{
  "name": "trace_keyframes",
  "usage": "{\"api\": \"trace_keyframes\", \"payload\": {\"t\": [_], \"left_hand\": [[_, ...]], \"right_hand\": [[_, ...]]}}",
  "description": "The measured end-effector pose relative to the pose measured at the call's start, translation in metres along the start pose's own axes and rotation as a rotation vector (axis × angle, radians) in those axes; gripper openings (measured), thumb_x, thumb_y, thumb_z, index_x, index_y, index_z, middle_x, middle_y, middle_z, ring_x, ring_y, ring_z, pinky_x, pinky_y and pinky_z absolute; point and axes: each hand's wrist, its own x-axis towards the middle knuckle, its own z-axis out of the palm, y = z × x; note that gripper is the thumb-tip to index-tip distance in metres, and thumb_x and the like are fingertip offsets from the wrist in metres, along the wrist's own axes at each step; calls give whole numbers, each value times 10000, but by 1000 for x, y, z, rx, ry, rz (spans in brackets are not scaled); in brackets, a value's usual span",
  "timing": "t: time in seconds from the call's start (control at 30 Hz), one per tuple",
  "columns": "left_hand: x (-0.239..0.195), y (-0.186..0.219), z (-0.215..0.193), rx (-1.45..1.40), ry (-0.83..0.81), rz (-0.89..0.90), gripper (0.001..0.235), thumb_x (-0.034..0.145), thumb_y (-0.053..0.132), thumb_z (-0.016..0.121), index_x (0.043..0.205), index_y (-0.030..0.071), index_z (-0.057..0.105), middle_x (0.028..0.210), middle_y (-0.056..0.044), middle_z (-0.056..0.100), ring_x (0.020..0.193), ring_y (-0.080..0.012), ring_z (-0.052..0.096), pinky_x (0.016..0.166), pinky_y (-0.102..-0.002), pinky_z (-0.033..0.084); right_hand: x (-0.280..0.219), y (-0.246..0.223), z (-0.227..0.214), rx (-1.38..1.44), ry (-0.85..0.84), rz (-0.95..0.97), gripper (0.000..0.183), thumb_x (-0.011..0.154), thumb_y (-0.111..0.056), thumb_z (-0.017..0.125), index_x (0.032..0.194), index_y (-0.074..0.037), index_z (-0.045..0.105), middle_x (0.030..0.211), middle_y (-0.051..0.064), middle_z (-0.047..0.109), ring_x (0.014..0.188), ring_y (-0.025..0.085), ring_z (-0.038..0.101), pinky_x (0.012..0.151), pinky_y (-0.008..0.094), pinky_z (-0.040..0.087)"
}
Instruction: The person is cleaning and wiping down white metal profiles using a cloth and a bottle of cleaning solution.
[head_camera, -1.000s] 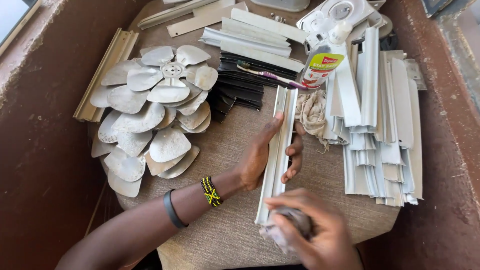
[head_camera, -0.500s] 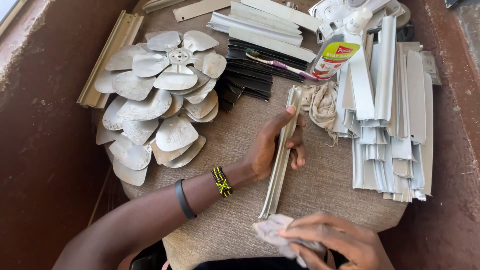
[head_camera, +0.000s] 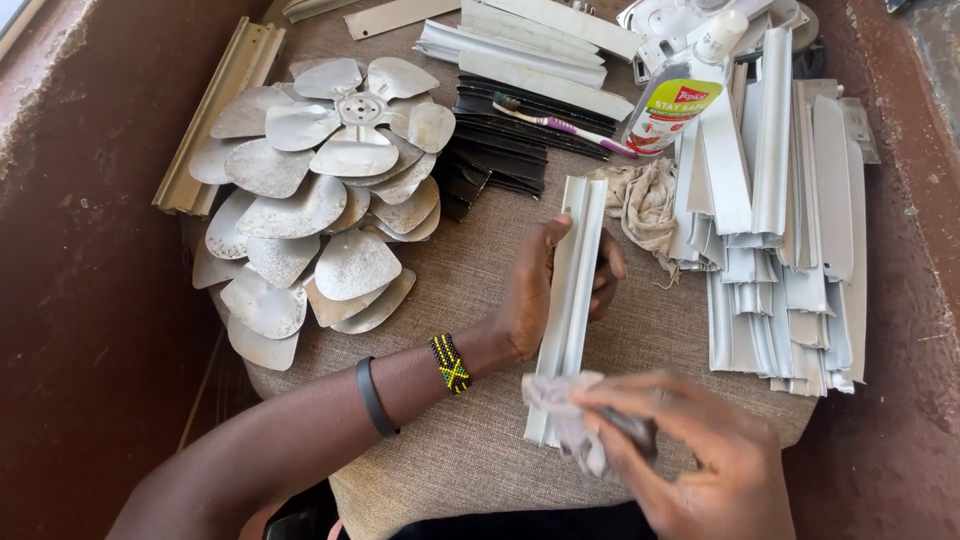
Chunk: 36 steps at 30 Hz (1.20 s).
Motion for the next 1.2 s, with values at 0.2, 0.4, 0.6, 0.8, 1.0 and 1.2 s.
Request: {"api": "trace_keyframes", "payload": {"t": [0.2, 0.4, 0.6, 0.8, 1.0, 1.2], "left_hand": [[-3, -9, -2, 85, 192, 31, 504, 1007, 553, 417, 902, 108, 629, 788, 2, 611, 678, -113, 513, 641, -258, 458], [-3, -16, -12, 497, 410, -23, 918, 909, 655, 244, 1546, -3, 302, 1684, -194, 244, 1564, -284, 235, 1253, -486, 134], [-4, -17, 1, 72, 241, -30, 558, 986, 642, 427, 859, 126, 595, 679, 27, 561, 562, -94, 502, 543, -261, 439], [-3, -14, -4, 134, 276, -138, 596, 1001, 674, 290, 994, 140, 555, 595, 59, 537, 553, -132, 571, 704, -350, 560], [-3, -5, 5, 46, 237, -96, 553, 970, 653, 376, 942, 127, 542, 610, 34, 422, 458, -83, 375, 364, -225, 323], [-7, 2, 13, 49, 395, -366, 660, 919, 778, 394, 842, 147, 569, 492, -114, 620, 326, -197, 544, 268, -322, 423]], "right_hand": [[22, 27, 48, -275, 108, 28, 320, 813, -119, 837, 1110, -57, 733, 1039, 83, 760, 890, 189, 730, 788, 327, 591], [-11, 24, 55, -314, 94, 44, 514, 814, -182, 846, 1291, -119, 664, 1099, 104, 728, 807, 147, 754, 719, 260, 647], [4, 41, 64, -375, 350, 5, 406, 829, -99, 929, 1113, -6, 653, 1044, 108, 779, 742, 174, 733, 595, 278, 586], [22, 58, 74, -446, 321, -71, 318, 938, 35, 838, 1127, 17, 583, 929, 142, 738, 598, 167, 694, 431, 226, 559], [-17, 42, 71, -329, 164, 42, 302, 885, 20, 777, 1092, 22, 556, 996, 185, 755, 758, 214, 778, 502, 229, 638], [21, 53, 58, -348, 200, 204, 312, 938, -61, 799, 1041, -70, 505, 736, 33, 655, 417, 95, 531, 298, 224, 409]]}}
